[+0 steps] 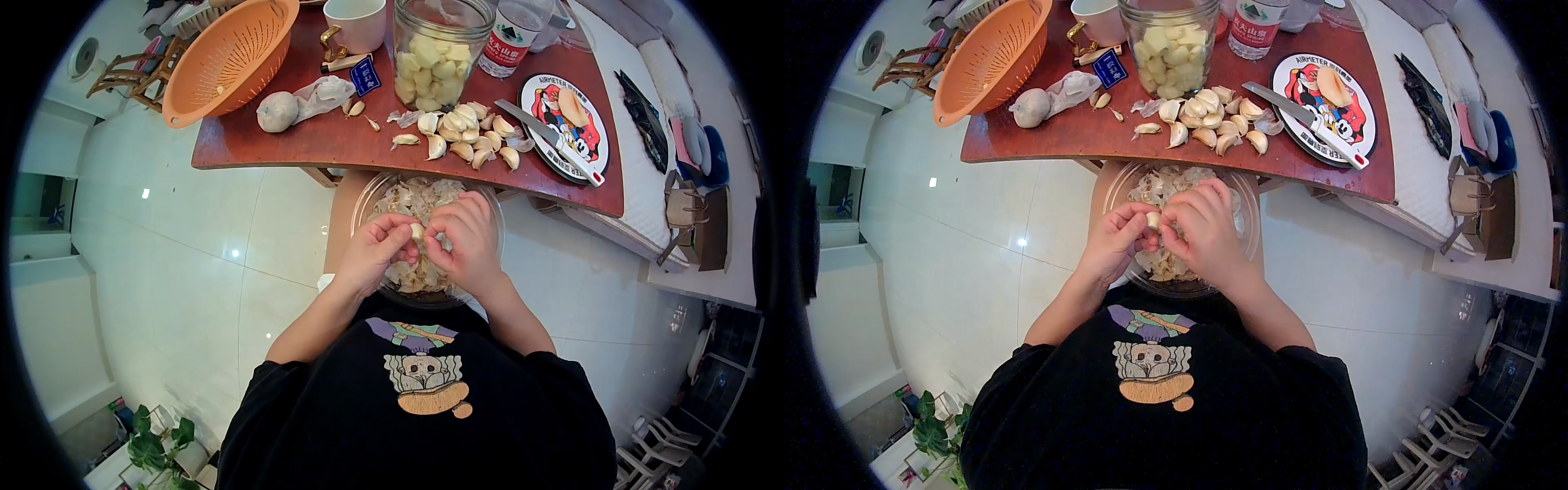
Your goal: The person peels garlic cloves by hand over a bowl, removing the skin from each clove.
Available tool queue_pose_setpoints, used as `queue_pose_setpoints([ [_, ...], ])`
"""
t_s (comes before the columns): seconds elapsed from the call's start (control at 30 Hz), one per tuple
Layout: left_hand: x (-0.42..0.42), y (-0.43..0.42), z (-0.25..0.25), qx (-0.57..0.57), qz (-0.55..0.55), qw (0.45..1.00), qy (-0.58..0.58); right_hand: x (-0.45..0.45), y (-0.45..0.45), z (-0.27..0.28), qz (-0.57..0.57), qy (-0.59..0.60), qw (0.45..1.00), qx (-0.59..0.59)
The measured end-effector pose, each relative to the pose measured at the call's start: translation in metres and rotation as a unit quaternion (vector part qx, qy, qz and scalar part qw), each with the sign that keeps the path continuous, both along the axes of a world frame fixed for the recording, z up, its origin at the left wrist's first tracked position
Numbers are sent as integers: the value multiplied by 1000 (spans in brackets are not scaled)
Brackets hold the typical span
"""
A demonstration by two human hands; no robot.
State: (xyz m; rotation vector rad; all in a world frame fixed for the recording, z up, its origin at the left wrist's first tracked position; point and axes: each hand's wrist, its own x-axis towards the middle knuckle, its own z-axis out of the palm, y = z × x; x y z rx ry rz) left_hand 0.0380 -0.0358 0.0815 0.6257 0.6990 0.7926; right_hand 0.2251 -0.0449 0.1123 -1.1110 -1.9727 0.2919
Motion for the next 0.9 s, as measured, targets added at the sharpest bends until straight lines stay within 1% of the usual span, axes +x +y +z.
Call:
queue_pose_setpoints([
  [0.2, -1, 1, -1, -11, -5, 1000, -5, 0, 1, 2, 0, 14, 1000, 7],
  [0.33, -5, 4, -7, -42, -17, 997, -61, 2, 2, 1, -8, 42, 999, 1],
  [0.43, -5, 6, -4, -72, -6, 993, -93, 5, -1, -4, -48, 40, 997, -36],
  [0.5, -5, 6, -5, -88, 8, 990, -113, 7, -1, -8, -73, -31, 996, -48],
  [0.6, -6, 5, -8, -75, 10, 989, -124, 12, -4, -20, -95, -128, 985, -63],
  [0.63, -6, 5, -7, -69, 10, 991, -115, 12, -5, -23, -100, -159, 980, -68],
  [0.73, -6, 3, -6, -42, 12, 996, -83, 10, -5, -29, -112, -147, 979, -83],
  [0.83, -5, -1, -7, -6, 14, 999, -47, 12, -6, -29, -75, -103, 986, -110],
  [0.9, -4, -2, -5, 9, 20, 999, -25, 10, -5, -22, -79, -78, 992, -67],
])
